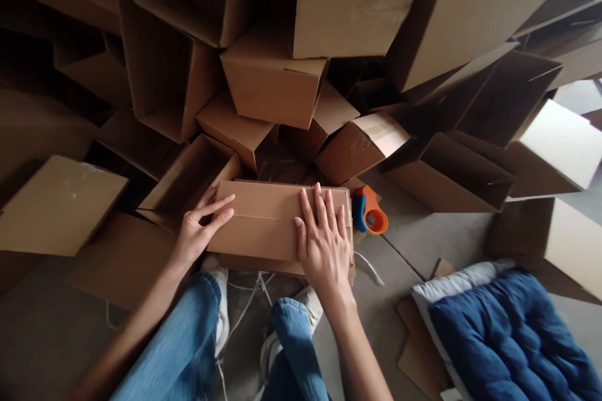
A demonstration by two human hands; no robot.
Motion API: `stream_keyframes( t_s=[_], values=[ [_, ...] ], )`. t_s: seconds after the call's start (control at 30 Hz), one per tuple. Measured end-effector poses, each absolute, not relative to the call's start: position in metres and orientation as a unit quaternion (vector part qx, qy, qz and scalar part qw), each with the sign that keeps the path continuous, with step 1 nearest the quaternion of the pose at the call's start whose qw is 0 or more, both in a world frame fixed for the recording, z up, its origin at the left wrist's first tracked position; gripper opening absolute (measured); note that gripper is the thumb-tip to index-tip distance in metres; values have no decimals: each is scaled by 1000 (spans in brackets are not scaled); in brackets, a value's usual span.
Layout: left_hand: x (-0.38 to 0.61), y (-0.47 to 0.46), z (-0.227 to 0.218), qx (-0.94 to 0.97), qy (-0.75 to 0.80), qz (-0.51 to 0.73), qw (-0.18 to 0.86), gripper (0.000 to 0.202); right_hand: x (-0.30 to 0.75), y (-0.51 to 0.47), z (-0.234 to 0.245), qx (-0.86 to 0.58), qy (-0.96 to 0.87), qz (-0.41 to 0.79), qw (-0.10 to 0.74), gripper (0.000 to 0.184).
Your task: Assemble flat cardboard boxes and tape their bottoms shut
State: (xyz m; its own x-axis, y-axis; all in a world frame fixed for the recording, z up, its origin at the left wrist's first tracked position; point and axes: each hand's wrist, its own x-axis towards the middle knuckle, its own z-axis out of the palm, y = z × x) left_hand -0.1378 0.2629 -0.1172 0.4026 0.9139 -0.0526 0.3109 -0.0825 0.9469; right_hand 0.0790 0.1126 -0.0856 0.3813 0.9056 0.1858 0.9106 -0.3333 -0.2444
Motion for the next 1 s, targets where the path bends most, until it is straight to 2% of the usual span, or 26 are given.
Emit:
stream_keyframes(
  t_s=[0.4,0.6,0.83,1.0],
  values=[
    [-134,252,-112,711,448,317,439,37,77,113,-84,-820,-551,-25,156,55],
    [-135,252,-110,707,446,316,449,35,82,113,-79,-807,-563,-16,177,52],
    [-137,253,-107,698,452,300,467,35,95,100,-67,-808,-492,-79,314,47],
    [-139,254,-104,695,449,298,476,33,117,85,-81,-821,-392,18,413,53]
  ],
)
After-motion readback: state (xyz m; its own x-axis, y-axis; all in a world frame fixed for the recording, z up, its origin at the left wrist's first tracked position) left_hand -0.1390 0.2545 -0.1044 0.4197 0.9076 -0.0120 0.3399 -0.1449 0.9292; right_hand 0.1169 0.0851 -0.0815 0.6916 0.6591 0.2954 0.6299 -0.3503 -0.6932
